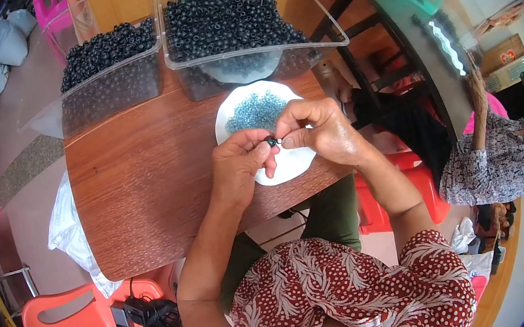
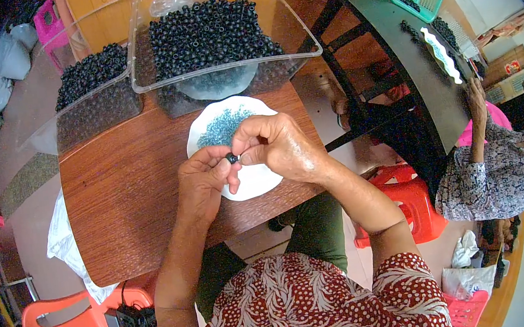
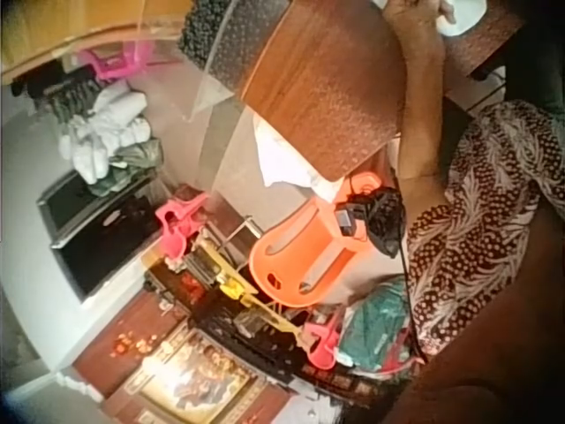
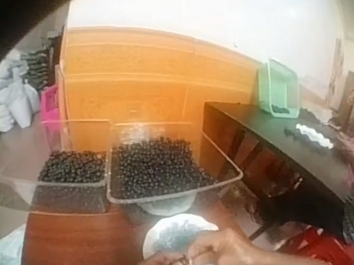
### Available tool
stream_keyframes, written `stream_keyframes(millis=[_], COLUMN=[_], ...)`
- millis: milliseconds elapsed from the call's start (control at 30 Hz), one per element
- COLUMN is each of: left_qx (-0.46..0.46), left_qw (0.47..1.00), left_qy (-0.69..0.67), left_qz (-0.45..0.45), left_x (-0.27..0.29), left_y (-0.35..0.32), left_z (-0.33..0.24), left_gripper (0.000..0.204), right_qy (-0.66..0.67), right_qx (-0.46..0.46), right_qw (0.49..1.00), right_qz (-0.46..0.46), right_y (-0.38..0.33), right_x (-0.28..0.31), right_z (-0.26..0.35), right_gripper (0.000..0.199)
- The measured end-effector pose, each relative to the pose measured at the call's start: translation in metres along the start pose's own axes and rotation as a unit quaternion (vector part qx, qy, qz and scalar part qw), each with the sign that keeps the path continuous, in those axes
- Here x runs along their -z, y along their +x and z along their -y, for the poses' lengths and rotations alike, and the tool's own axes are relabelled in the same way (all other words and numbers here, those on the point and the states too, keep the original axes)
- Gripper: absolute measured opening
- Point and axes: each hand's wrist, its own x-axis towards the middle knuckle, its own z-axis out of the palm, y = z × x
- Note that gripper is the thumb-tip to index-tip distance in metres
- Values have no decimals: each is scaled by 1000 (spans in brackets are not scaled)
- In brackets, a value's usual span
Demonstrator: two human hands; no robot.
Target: Picking small black items individually from a large bin and placing them on a white plate.
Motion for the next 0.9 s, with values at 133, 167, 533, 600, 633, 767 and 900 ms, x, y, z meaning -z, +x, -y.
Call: stream_keyframes(millis=[133, 167, 533, 600, 633, 767, 900], left_qx=[-4, -8, -24, -23, -6, 26, 33], left_qw=[1000, 1000, 998, 997, 998, 999, 999], left_qy=[-3, -1, 57, 70, 59, 36, 35], left_qz=[-6, -8, -1, -5, -7, 0, -11], left_x=[1, 1, 4, 1, 1, 2, 3], left_y=[0, -1, -1, -3, -2, -2, -3], left_z=[2, 3, 5, 0, -1, -1, -3], left_gripper=[17, 17, 14, 13, 12, 10, 10], right_qy=[46, 46, -61, -37, -15, -49, -39], right_qx=[-7, -7, -3, 14, 29, 65, 77], right_qw=[999, 999, 997, 998, 998, 994, 990], right_qz=[4, 4, 46, 47, 48, 78, 115], right_y=[0, 0, 4, 6, 7, 13, 19], right_x=[-3, -3, -1, -2, -2, 4, 5], right_z=[-2, -3, -3, -7, -11, -17, -20], right_gripper=[8, 8, 11, 14, 18, 25, 26])
